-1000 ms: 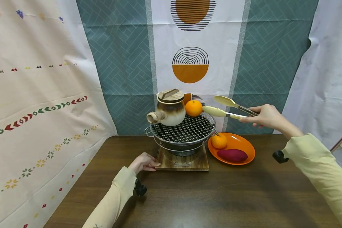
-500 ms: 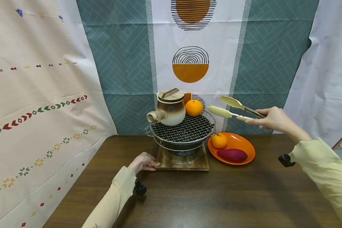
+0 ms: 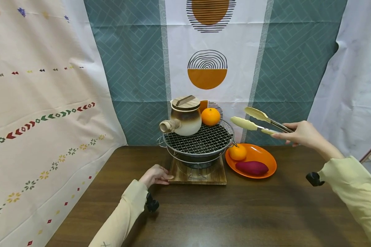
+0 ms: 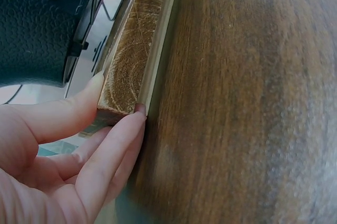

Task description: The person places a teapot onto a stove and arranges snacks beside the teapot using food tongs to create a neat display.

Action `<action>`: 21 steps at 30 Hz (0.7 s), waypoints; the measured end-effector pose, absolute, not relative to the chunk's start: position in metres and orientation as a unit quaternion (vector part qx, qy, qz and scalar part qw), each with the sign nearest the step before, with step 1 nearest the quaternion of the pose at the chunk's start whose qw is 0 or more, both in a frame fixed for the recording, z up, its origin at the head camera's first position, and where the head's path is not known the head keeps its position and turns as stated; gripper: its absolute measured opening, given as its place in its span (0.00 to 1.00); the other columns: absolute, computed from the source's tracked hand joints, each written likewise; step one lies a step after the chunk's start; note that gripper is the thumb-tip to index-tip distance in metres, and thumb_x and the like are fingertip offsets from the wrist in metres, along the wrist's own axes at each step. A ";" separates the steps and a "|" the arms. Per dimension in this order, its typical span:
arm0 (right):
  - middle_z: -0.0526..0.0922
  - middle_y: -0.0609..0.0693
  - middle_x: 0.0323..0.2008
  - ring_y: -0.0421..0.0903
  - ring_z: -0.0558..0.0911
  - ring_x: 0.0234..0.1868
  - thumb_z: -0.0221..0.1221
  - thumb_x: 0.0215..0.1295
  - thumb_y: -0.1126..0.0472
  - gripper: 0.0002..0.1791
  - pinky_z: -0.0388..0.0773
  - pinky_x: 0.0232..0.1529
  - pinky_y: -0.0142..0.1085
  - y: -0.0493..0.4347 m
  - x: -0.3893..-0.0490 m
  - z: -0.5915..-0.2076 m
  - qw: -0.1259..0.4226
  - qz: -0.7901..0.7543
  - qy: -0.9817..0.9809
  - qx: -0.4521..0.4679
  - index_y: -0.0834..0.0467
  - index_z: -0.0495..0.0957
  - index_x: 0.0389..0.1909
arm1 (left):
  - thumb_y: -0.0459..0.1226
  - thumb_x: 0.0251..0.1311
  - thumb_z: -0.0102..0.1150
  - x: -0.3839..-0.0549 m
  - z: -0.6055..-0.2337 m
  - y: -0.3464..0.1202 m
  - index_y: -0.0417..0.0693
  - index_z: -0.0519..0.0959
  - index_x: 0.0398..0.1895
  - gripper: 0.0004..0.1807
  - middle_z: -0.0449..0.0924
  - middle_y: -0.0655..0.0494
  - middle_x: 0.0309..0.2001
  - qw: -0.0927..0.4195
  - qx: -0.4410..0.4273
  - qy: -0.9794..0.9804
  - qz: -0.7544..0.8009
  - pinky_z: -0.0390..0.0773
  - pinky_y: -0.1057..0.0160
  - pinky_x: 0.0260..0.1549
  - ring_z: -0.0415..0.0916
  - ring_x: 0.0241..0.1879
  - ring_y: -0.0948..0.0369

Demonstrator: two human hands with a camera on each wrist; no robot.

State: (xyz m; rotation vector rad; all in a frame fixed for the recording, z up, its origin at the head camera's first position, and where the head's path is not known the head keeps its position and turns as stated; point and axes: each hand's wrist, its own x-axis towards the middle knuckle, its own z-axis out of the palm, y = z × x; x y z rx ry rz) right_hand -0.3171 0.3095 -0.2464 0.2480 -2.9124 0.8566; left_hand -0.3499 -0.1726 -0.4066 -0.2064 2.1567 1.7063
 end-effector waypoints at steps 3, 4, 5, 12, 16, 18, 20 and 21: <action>0.79 0.51 0.19 0.48 0.77 0.19 0.62 0.52 0.41 0.47 0.76 0.21 0.35 0.312 -0.317 -0.250 0.050 0.278 -0.956 0.083 0.72 0.59 0.61 | 0.24 0.50 0.61 -0.350 -0.406 -0.173 0.19 0.65 0.49 0.24 0.73 0.45 0.26 0.190 -0.072 0.770 0.605 0.80 0.60 0.30 0.74 0.22 0.59; 0.79 0.51 0.19 0.48 0.77 0.19 0.62 0.52 0.41 0.47 0.77 0.21 0.35 0.313 -0.317 -0.251 0.051 0.278 -0.955 0.083 0.72 0.59 0.61 | 0.24 0.50 0.61 -0.350 -0.405 -0.172 0.20 0.65 0.49 0.24 0.73 0.45 0.26 0.190 -0.073 0.770 0.605 0.80 0.60 0.30 0.74 0.22 0.59; 0.79 0.50 0.19 0.48 0.77 0.19 0.62 0.52 0.41 0.47 0.76 0.20 0.35 0.313 -0.317 -0.252 0.052 0.278 -0.956 0.083 0.72 0.60 0.61 | 0.24 0.50 0.61 -0.350 -0.405 -0.172 0.20 0.66 0.48 0.23 0.73 0.45 0.26 0.189 -0.073 0.771 0.604 0.80 0.60 0.30 0.74 0.22 0.59; 0.80 0.51 0.19 0.47 0.77 0.20 0.62 0.52 0.42 0.47 0.76 0.21 0.35 0.318 -0.317 -0.257 0.047 0.278 -0.956 0.081 0.73 0.59 0.60 | 0.24 0.50 0.62 -0.350 -0.406 -0.173 0.20 0.66 0.47 0.23 0.74 0.44 0.26 0.186 -0.076 0.768 0.609 0.80 0.60 0.29 0.74 0.22 0.59; 0.79 0.50 0.19 0.47 0.77 0.19 0.62 0.52 0.41 0.47 0.76 0.21 0.35 0.321 -0.316 -0.260 0.040 0.278 -0.956 0.079 0.73 0.59 0.60 | 0.24 0.50 0.62 -0.351 -0.407 -0.173 0.19 0.66 0.48 0.24 0.74 0.43 0.27 0.189 -0.073 0.765 0.612 0.80 0.60 0.29 0.75 0.23 0.59; 0.79 0.50 0.19 0.47 0.76 0.19 0.62 0.52 0.41 0.47 0.75 0.21 0.35 0.322 -0.316 -0.263 0.037 0.276 -0.957 0.075 0.73 0.59 0.61 | 0.24 0.49 0.62 -0.351 -0.407 -0.173 0.19 0.65 0.49 0.24 0.75 0.43 0.27 0.189 -0.070 0.764 0.612 0.80 0.60 0.29 0.75 0.23 0.59; 0.79 0.50 0.19 0.48 0.76 0.19 0.62 0.52 0.41 0.47 0.75 0.21 0.36 0.323 -0.316 -0.265 0.036 0.276 -0.958 0.072 0.73 0.59 0.60 | 0.24 0.49 0.62 -0.351 -0.408 -0.173 0.18 0.65 0.49 0.25 0.75 0.43 0.27 0.189 -0.068 0.765 0.612 0.80 0.60 0.29 0.75 0.23 0.59; 0.79 0.50 0.18 0.48 0.76 0.19 0.62 0.52 0.41 0.48 0.75 0.21 0.36 0.324 -0.315 -0.266 0.035 0.276 -0.958 0.070 0.73 0.59 0.60 | 0.24 0.49 0.62 -0.350 -0.408 -0.173 0.18 0.65 0.49 0.25 0.75 0.43 0.27 0.189 -0.068 0.766 0.611 0.80 0.60 0.30 0.75 0.23 0.59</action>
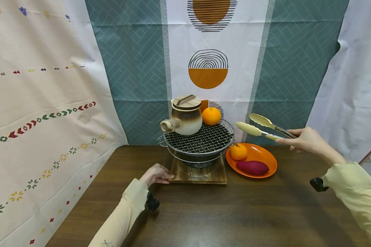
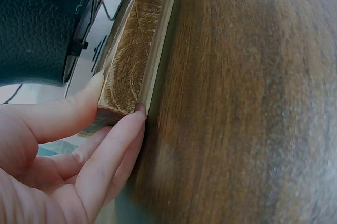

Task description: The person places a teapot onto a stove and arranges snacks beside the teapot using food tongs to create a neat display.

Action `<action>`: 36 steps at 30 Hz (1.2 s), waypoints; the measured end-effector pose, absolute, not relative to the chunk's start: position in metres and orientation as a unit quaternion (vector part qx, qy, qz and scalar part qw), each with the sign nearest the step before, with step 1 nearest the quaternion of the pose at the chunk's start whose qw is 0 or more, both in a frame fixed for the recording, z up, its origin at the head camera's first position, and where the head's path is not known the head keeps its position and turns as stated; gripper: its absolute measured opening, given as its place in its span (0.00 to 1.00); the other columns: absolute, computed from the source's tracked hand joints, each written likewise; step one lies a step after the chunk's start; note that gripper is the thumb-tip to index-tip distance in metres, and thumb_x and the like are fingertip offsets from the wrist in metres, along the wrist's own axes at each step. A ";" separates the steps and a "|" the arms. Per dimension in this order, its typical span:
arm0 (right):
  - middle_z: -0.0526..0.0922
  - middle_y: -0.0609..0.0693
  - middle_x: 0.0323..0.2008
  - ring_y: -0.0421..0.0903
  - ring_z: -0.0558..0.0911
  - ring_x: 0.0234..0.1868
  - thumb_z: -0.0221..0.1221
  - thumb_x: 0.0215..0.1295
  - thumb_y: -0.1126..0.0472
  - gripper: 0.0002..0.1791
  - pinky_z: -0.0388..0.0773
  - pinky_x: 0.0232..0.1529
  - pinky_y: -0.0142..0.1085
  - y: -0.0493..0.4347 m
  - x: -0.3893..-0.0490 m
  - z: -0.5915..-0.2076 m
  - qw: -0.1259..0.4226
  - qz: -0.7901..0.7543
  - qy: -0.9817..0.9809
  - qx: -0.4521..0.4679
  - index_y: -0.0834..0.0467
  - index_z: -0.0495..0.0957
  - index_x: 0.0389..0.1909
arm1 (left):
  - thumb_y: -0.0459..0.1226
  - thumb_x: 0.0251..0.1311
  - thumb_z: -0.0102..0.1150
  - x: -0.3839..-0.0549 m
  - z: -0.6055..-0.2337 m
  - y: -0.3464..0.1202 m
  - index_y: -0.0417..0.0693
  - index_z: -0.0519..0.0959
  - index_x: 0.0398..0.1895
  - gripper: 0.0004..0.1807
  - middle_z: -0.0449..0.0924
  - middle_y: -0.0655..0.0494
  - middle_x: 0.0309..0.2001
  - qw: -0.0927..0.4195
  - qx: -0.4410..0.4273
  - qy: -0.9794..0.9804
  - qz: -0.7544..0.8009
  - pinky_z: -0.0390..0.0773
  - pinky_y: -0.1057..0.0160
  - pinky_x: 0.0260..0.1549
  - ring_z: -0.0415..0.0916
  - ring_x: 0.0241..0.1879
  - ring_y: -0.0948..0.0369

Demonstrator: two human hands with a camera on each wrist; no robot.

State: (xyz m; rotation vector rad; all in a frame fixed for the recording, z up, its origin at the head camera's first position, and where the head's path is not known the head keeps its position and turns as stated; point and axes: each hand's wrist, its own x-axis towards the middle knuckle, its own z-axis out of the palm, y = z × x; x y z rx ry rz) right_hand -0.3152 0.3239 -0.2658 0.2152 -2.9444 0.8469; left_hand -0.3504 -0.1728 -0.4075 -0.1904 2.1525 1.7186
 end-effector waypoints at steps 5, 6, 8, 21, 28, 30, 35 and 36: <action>0.78 0.50 0.18 0.48 0.75 0.18 0.62 0.50 0.40 0.48 0.71 0.20 0.35 0.326 -0.314 -0.271 0.033 0.276 -0.958 0.065 0.73 0.60 0.60 | 0.23 0.49 0.62 -0.349 -0.407 -0.173 0.18 0.65 0.49 0.25 0.75 0.42 0.27 0.187 -0.066 0.765 0.612 0.80 0.59 0.30 0.75 0.24 0.58; 0.78 0.50 0.18 0.48 0.75 0.18 0.62 0.50 0.39 0.49 0.71 0.20 0.35 0.327 -0.314 -0.272 0.033 0.276 -0.958 0.064 0.73 0.60 0.59 | 0.23 0.49 0.62 -0.349 -0.407 -0.173 0.18 0.65 0.49 0.25 0.75 0.42 0.27 0.186 -0.066 0.765 0.613 0.80 0.59 0.30 0.75 0.24 0.58; 0.78 0.50 0.17 0.48 0.76 0.18 0.62 0.50 0.40 0.48 0.71 0.20 0.35 0.328 -0.314 -0.276 0.033 0.278 -0.958 0.063 0.74 0.61 0.59 | 0.23 0.48 0.62 -0.349 -0.407 -0.173 0.18 0.65 0.49 0.25 0.75 0.42 0.28 0.186 -0.065 0.765 0.614 0.80 0.59 0.30 0.75 0.24 0.58; 0.77 0.50 0.16 0.47 0.74 0.17 0.62 0.51 0.40 0.42 0.69 0.17 0.34 0.343 -0.315 -0.292 0.034 0.285 -0.956 0.061 0.71 0.68 0.55 | 0.23 0.48 0.63 -0.349 -0.406 -0.172 0.18 0.66 0.48 0.24 0.74 0.44 0.27 0.184 -0.067 0.769 0.608 0.80 0.58 0.30 0.75 0.24 0.59; 0.78 0.50 0.17 0.48 0.75 0.18 0.63 0.52 0.43 0.40 0.73 0.17 0.36 0.345 -0.314 -0.300 0.028 0.290 -0.954 0.068 0.73 0.69 0.53 | 0.23 0.48 0.62 -0.349 -0.406 -0.172 0.18 0.67 0.47 0.24 0.74 0.42 0.29 0.184 -0.065 0.769 0.608 0.80 0.57 0.31 0.75 0.23 0.58; 0.77 0.51 0.17 0.48 0.75 0.18 0.63 0.52 0.44 0.38 0.74 0.17 0.36 0.345 -0.314 -0.304 0.023 0.297 -0.952 0.073 0.73 0.70 0.52 | 0.22 0.48 0.62 -0.349 -0.406 -0.172 0.18 0.66 0.47 0.24 0.74 0.42 0.29 0.185 -0.064 0.769 0.609 0.80 0.57 0.31 0.75 0.23 0.58; 0.77 0.52 0.17 0.48 0.75 0.17 0.64 0.51 0.45 0.35 0.75 0.17 0.36 0.347 -0.315 -0.312 0.015 0.311 -0.947 0.077 0.72 0.72 0.49 | 0.22 0.48 0.62 -0.348 -0.406 -0.173 0.17 0.66 0.48 0.24 0.75 0.42 0.29 0.185 -0.061 0.770 0.608 0.80 0.57 0.31 0.75 0.23 0.58; 0.77 0.52 0.17 0.48 0.75 0.17 0.64 0.51 0.45 0.36 0.75 0.17 0.36 0.347 -0.315 -0.313 0.014 0.311 -0.947 0.077 0.72 0.72 0.49 | 0.22 0.48 0.62 -0.348 -0.406 -0.173 0.17 0.66 0.48 0.24 0.75 0.41 0.29 0.185 -0.061 0.769 0.609 0.80 0.57 0.31 0.75 0.23 0.58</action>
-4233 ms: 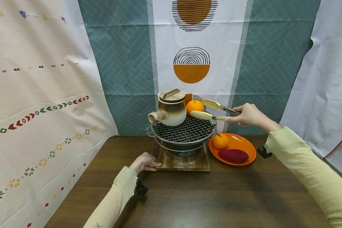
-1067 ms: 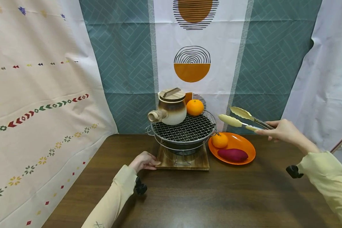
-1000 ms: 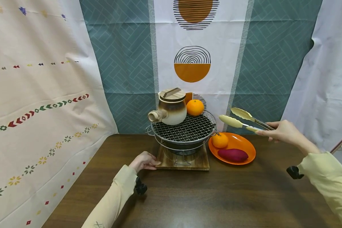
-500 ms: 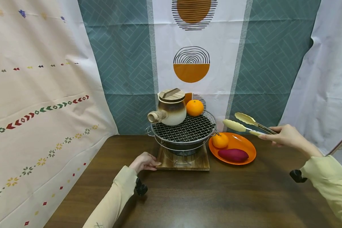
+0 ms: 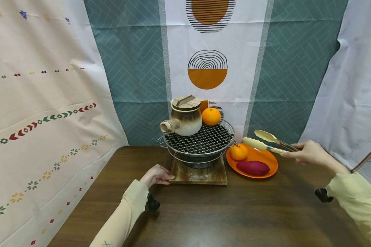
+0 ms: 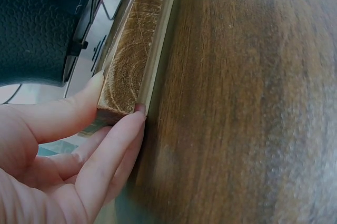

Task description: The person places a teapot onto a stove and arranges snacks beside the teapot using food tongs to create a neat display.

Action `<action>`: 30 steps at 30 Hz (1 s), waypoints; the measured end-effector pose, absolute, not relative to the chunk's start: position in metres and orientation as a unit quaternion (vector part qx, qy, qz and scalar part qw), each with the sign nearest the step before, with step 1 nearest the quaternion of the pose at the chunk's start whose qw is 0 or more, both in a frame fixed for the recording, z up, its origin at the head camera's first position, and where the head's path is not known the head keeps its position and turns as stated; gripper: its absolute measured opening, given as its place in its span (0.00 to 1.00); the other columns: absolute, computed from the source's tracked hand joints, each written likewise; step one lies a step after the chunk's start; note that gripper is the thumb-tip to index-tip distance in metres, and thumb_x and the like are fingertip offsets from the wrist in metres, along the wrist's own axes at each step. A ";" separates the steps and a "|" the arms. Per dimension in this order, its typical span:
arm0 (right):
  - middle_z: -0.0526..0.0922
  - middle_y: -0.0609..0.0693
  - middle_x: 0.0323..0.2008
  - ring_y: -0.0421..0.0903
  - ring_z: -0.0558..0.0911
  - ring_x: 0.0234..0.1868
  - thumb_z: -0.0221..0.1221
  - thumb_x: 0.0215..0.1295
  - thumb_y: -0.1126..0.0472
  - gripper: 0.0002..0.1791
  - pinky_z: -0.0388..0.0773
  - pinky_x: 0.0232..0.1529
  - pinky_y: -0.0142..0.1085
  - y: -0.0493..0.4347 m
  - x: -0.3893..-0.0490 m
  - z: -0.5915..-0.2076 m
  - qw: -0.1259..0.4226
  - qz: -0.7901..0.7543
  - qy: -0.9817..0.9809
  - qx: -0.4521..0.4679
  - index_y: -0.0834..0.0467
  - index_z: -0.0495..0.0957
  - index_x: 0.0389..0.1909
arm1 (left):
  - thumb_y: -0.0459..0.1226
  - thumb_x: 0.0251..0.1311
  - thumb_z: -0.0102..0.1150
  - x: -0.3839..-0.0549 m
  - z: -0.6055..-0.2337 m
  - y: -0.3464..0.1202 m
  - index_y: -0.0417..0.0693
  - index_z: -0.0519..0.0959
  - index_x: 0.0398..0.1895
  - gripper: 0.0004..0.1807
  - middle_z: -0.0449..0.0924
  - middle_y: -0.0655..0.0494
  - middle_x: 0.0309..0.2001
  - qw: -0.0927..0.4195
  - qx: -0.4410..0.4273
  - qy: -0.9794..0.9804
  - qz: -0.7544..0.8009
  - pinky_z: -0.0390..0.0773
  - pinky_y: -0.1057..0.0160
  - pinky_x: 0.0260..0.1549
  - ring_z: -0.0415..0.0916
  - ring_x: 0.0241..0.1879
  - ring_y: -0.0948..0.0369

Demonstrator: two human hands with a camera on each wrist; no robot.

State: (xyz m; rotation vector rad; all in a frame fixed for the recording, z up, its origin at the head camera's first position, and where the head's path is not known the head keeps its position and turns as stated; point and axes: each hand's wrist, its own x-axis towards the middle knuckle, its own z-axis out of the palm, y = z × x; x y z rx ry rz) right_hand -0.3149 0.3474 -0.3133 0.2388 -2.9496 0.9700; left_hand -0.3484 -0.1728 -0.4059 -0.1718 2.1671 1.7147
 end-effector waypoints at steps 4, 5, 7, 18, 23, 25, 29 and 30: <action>0.77 0.53 0.17 0.49 0.75 0.17 0.64 0.51 0.45 0.38 0.75 0.16 0.37 0.348 -0.316 -0.316 0.005 0.307 -0.948 0.079 0.74 0.71 0.50 | 0.22 0.48 0.62 -0.348 -0.406 -0.172 0.18 0.66 0.47 0.24 0.75 0.42 0.28 0.185 -0.062 0.769 0.608 0.80 0.57 0.31 0.75 0.23 0.59; 0.77 0.52 0.16 0.49 0.74 0.16 0.64 0.51 0.45 0.38 0.74 0.16 0.36 0.348 -0.316 -0.317 0.003 0.305 -0.949 0.081 0.74 0.71 0.50 | 0.22 0.48 0.62 -0.349 -0.406 -0.172 0.18 0.66 0.47 0.24 0.75 0.42 0.28 0.185 -0.062 0.770 0.608 0.80 0.57 0.31 0.75 0.23 0.59; 0.76 0.52 0.16 0.48 0.74 0.16 0.64 0.52 0.45 0.39 0.74 0.16 0.36 0.347 -0.316 -0.318 -0.003 0.302 -0.950 0.083 0.74 0.70 0.51 | 0.22 0.48 0.62 -0.348 -0.405 -0.172 0.18 0.66 0.47 0.24 0.75 0.42 0.28 0.184 -0.062 0.770 0.608 0.80 0.57 0.31 0.75 0.23 0.58; 0.76 0.52 0.14 0.47 0.74 0.16 0.64 0.50 0.43 0.39 0.72 0.17 0.36 0.342 -0.316 -0.326 -0.018 0.292 -0.953 0.076 0.72 0.71 0.51 | 0.23 0.48 0.62 -0.348 -0.405 -0.172 0.18 0.66 0.47 0.24 0.74 0.41 0.30 0.183 -0.064 0.776 0.601 0.80 0.58 0.31 0.75 0.24 0.58; 0.76 0.52 0.14 0.47 0.74 0.16 0.64 0.50 0.43 0.39 0.74 0.18 0.37 0.339 -0.317 -0.330 -0.024 0.303 -0.950 0.075 0.73 0.70 0.51 | 0.24 0.48 0.62 -0.348 -0.405 -0.171 0.19 0.66 0.48 0.24 0.75 0.42 0.29 0.182 -0.070 0.776 0.600 0.80 0.58 0.30 0.75 0.24 0.58; 0.75 0.52 0.14 0.47 0.74 0.16 0.64 0.50 0.44 0.39 0.75 0.19 0.38 0.338 -0.318 -0.332 -0.027 0.309 -0.948 0.074 0.73 0.70 0.51 | 0.24 0.49 0.62 -0.349 -0.405 -0.171 0.19 0.66 0.48 0.24 0.75 0.42 0.28 0.183 -0.073 0.774 0.602 0.80 0.59 0.30 0.75 0.24 0.58; 0.76 0.53 0.15 0.48 0.75 0.17 0.64 0.50 0.44 0.42 0.76 0.18 0.37 0.337 -0.319 -0.336 -0.031 0.314 -0.946 0.073 0.75 0.67 0.53 | 0.24 0.49 0.62 -0.349 -0.406 -0.171 0.19 0.66 0.49 0.24 0.74 0.42 0.28 0.183 -0.078 0.773 0.602 0.80 0.59 0.30 0.75 0.24 0.58; 0.76 0.53 0.15 0.49 0.75 0.17 0.64 0.50 0.44 0.42 0.76 0.19 0.38 0.336 -0.319 -0.336 -0.031 0.313 -0.947 0.072 0.76 0.67 0.53 | 0.24 0.49 0.62 -0.349 -0.406 -0.171 0.19 0.66 0.48 0.24 0.74 0.43 0.28 0.183 -0.077 0.774 0.601 0.80 0.59 0.30 0.75 0.24 0.58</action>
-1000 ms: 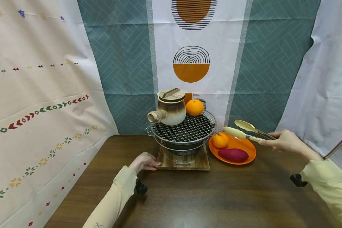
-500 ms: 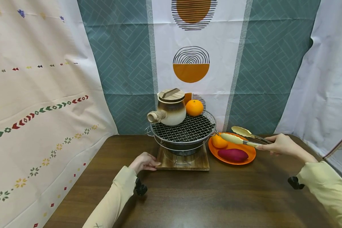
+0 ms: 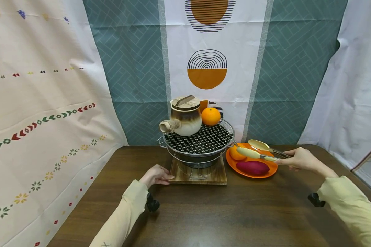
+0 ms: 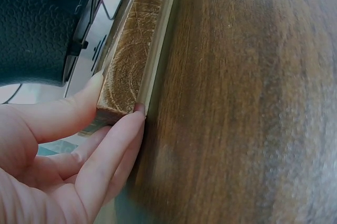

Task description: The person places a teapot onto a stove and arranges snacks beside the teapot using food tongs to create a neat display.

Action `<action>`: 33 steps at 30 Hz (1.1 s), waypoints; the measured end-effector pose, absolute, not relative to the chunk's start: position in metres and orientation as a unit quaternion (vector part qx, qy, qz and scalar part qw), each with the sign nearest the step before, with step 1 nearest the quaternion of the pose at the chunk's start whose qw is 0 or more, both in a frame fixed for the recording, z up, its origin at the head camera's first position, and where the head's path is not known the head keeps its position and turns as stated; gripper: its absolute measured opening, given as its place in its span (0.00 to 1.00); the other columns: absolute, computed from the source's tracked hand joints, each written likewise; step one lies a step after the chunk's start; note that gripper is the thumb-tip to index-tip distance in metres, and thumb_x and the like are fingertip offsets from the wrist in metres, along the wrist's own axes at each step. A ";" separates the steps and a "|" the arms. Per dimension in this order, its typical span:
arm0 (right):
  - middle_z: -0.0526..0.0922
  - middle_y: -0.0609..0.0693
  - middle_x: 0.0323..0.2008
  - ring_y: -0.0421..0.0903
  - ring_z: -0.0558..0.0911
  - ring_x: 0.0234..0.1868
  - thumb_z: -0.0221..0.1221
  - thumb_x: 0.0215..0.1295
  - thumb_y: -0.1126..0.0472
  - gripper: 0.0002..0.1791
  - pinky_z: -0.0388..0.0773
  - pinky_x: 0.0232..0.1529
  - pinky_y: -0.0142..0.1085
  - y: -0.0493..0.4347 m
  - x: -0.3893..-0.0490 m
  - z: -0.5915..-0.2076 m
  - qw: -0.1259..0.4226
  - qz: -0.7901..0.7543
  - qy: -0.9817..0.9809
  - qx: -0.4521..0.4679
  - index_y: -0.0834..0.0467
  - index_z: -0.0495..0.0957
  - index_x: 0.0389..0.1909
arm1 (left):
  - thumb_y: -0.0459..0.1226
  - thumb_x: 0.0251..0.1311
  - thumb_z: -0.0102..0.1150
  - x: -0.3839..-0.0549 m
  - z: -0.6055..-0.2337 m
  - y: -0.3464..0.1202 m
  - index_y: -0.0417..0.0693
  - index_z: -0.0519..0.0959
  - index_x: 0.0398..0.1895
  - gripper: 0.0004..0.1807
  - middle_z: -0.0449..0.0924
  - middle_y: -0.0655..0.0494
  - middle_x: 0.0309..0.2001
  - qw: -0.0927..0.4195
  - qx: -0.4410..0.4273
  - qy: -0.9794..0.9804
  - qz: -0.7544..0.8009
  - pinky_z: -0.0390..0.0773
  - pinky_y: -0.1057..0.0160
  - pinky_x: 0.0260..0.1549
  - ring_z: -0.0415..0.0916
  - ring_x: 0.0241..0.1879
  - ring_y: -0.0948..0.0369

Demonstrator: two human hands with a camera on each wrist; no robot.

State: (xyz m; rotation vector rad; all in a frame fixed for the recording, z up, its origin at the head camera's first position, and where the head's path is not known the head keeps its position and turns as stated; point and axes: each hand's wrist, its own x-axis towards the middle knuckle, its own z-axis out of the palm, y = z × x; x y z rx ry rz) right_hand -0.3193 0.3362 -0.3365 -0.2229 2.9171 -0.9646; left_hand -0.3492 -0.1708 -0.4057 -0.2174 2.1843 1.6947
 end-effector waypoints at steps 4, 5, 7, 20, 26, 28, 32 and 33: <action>0.76 0.53 0.15 0.50 0.76 0.18 0.64 0.50 0.43 0.42 0.77 0.19 0.39 0.334 -0.321 -0.340 0.029 -0.310 0.947 -0.072 0.75 0.67 0.53 | 0.24 0.49 0.62 -0.348 -0.405 -0.171 0.19 0.66 0.48 0.24 0.74 0.43 0.28 0.182 -0.075 0.775 0.601 0.80 0.59 0.29 0.75 0.23 0.58; 0.76 0.53 0.15 0.50 0.76 0.18 0.64 0.50 0.43 0.42 0.77 0.19 0.40 0.334 -0.321 -0.341 0.029 -0.310 0.947 -0.075 0.75 0.68 0.53 | 0.24 0.49 0.62 -0.348 -0.405 -0.171 0.19 0.66 0.48 0.24 0.74 0.43 0.28 0.182 -0.074 0.775 0.601 0.80 0.60 0.29 0.75 0.23 0.59; 0.75 0.53 0.14 0.50 0.76 0.17 0.64 0.50 0.44 0.39 0.77 0.19 0.40 0.333 -0.322 -0.343 0.027 -0.312 0.946 -0.083 0.73 0.70 0.51 | 0.24 0.49 0.62 -0.348 -0.405 -0.171 0.19 0.66 0.48 0.24 0.74 0.43 0.28 0.183 -0.071 0.774 0.602 0.80 0.59 0.29 0.75 0.23 0.59; 0.73 0.50 0.12 0.47 0.74 0.15 0.65 0.50 0.44 0.29 0.76 0.19 0.40 0.323 -0.325 -0.347 0.038 -0.326 0.941 -0.088 0.66 0.76 0.40 | 0.24 0.48 0.62 -0.347 -0.404 -0.171 0.18 0.66 0.48 0.25 0.75 0.41 0.29 0.184 -0.063 0.775 0.602 0.80 0.58 0.31 0.75 0.24 0.58; 0.74 0.50 0.13 0.48 0.75 0.16 0.64 0.50 0.43 0.38 0.77 0.19 0.41 0.320 -0.328 -0.349 0.041 -0.321 0.943 -0.083 0.72 0.72 0.50 | 0.23 0.48 0.62 -0.349 -0.405 -0.172 0.17 0.66 0.48 0.24 0.74 0.40 0.31 0.183 -0.060 0.774 0.604 0.80 0.58 0.31 0.75 0.24 0.58; 0.74 0.50 0.13 0.48 0.75 0.17 0.65 0.49 0.43 0.38 0.77 0.20 0.41 0.319 -0.329 -0.349 0.041 -0.321 0.943 -0.078 0.72 0.72 0.50 | 0.23 0.48 0.62 -0.349 -0.406 -0.172 0.17 0.66 0.48 0.25 0.74 0.40 0.31 0.183 -0.059 0.773 0.604 0.80 0.58 0.31 0.75 0.24 0.58; 0.74 0.51 0.13 0.49 0.75 0.16 0.65 0.49 0.44 0.35 0.77 0.19 0.41 0.318 -0.329 -0.350 0.039 -0.323 0.942 -0.079 0.70 0.74 0.47 | 0.24 0.49 0.62 -0.349 -0.406 -0.173 0.17 0.65 0.48 0.25 0.75 0.40 0.32 0.186 -0.056 0.774 0.603 0.80 0.58 0.31 0.75 0.24 0.57; 0.74 0.51 0.13 0.48 0.75 0.16 0.65 0.49 0.44 0.34 0.77 0.19 0.41 0.317 -0.330 -0.350 0.038 -0.322 0.943 -0.079 0.69 0.75 0.46 | 0.24 0.49 0.62 -0.349 -0.406 -0.173 0.17 0.65 0.49 0.25 0.75 0.40 0.32 0.187 -0.055 0.773 0.603 0.80 0.58 0.31 0.75 0.24 0.57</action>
